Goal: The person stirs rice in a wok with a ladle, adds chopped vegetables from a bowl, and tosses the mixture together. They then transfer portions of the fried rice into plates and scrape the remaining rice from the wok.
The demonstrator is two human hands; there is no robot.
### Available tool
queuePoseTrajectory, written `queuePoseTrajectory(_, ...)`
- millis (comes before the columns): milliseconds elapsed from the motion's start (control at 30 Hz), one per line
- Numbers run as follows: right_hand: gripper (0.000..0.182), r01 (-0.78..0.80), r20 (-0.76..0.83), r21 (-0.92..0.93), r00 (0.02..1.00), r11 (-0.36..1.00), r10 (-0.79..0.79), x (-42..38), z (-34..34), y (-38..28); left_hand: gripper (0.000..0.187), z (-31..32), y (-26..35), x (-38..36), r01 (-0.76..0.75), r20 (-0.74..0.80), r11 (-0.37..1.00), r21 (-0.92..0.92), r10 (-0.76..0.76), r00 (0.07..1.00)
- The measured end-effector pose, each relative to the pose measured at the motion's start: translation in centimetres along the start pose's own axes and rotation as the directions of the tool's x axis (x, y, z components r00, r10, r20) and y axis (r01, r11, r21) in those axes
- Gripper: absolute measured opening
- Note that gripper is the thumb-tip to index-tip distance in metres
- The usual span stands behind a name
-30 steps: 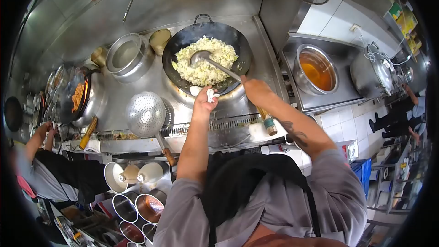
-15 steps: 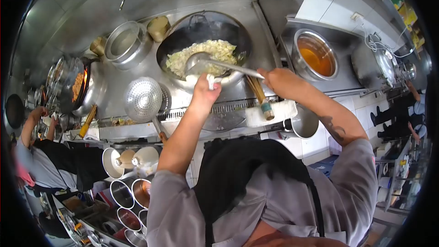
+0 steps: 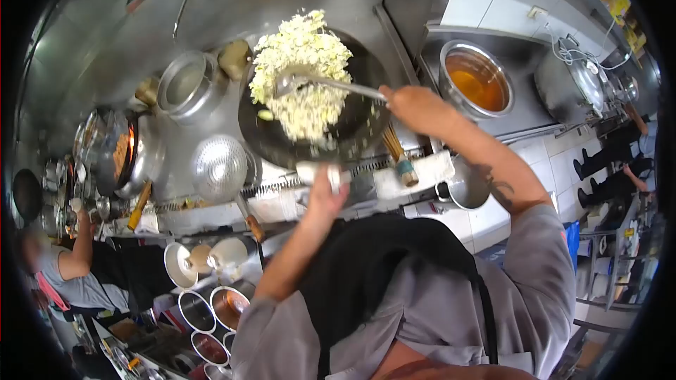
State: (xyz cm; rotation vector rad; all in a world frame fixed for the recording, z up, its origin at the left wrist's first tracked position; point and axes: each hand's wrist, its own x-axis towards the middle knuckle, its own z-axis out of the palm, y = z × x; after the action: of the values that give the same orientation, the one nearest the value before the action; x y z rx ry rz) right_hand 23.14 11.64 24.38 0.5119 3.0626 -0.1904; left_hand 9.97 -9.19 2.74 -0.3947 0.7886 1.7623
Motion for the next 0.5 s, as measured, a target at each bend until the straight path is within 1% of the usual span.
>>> queuePoseTrajectory(33, 0.025, 0.008, 0.018, 0.002, 1.0, 1.0, -0.009, -0.6, -0.6, 0.0, 0.022, 1.5, 1.9, 0.9, -0.023, 0.011, 1.0, -0.009, 0.023, 1.0)
queuePoseTrajectory(67, 0.026, 0.043, 0.039, 0.062, 0.998, 0.997, -0.046, -1.3, -1.1, 0.2, 0.02, 2.7, 3.8, 1.9, -0.046, 0.032, 0.998, -0.038, 0.047, 0.998)
queuePoseTrajectory(100, 0.026, 0.073, 0.057, 0.123, 0.995, 0.99, -0.081, -2.0, -2.0, 0.0, 0.019, 3.8, 5.2, 2.4, -0.034, 0.042, 0.996, -0.078, 0.037, 0.998)
queuePoseTrajectory(133, 0.031, -0.028, 0.197, 0.165, 0.98, 0.986, -0.005, -3.3, -4.5, -1.1, 0.018, 4.7, 5.8, 1.4, 0.007, 0.037, 0.993, -0.12, -0.003, 0.999)
queuePoseTrajectory(167, 0.036, 0.048, 0.174, 0.239, 0.98, 0.97, -0.092, -4.2, -3.3, 0.9, 0.019, 5.8, 6.2, -0.9, 0.062, -0.001, 0.991, -0.123, -0.062, 0.998)
queuePoseTrajectory(200, 0.037, 0.079, 0.219, 0.292, 0.964, 0.953, -0.147, -4.9, -2.7, 2.5, 0.02, 7.5, 6.1, -3.6, 0.041, -0.063, 0.997, -0.059, -0.044, 0.997)
queuePoseTrajectory(233, 0.039, 0.109, 0.261, 0.344, 0.943, 0.932, -0.207, -4.8, -2.1, 3.5, 0.019, 6.6, 6.5, -3.4, 0.17, 0.088, 0.981, -0.093, -0.162, 0.983)
queuePoseTrajectory(267, 0.039, 0.109, 0.259, 0.349, 0.943, 0.931, -0.208, -3.7, -1.1, 4.0, 0.019, 7.5, 6.9, -3.7, 0.118, -0.008, 0.99, -0.08, -0.119, 0.993)
queuePoseTrajectory(300, 0.039, -0.012, 0.305, 0.354, 0.947, 0.935, -0.104, -2.6, 0.3, 4.5, 0.018, 8.5, 7.0, -3.9, 0.078, -0.108, 0.995, -0.061, -0.084, 0.991)
queuePoseTrajectory(333, 0.039, -0.135, 0.355, 0.349, 0.935, 0.927, 0.002, -2.3, 1.9, 4.6, 0.018, 7.9, 7.2, -2.3, 0.061, -0.023, 0.993, -0.105, -0.064, 0.998)
queuePoseTrajectory(367, 0.039, -0.139, 0.355, 0.348, 0.935, 0.927, 0.007, -1.9, 3.4, 4.0, 0.017, 5.0, 5.9, 0.8, -0.073, 0.109, 0.997, -0.032, 0.076, 0.991)
queuePoseTrajectory(400, 0.038, -0.108, 0.258, 0.194, 0.965, 0.975, 0.055, -1.2, 5.0, 2.8, 0.017, 1.1, 3.7, 2.9, -0.129, 0.078, 0.992, -0.006, 0.129, 0.989)
queuePoseTrajectory(433, 0.037, -0.097, 0.139, 0.018, 0.986, 0.995, 0.093, -0.5, 5.5, 2.3, 0.017, -0.6, 2.0, 2.1, -0.105, 0.083, 0.994, 0.028, 0.102, 0.991)
queuePoseTrajectory(467, 0.035, -0.079, 0.017, -0.019, 0.997, 0.997, 0.079, -0.8, 6.1, 2.0, 0.017, -2.1, 0.3, 1.3, -0.081, 0.089, 0.995, 0.062, 0.075, 0.993)
queuePoseTrajectory(500, 0.034, -0.053, -0.094, -0.053, 0.994, 0.997, 0.048, -1.4, 6.7, 1.1, 0.017, -2.5, -0.3, -1.0, 0.022, 0.093, 0.995, 0.099, -0.032, 0.995)
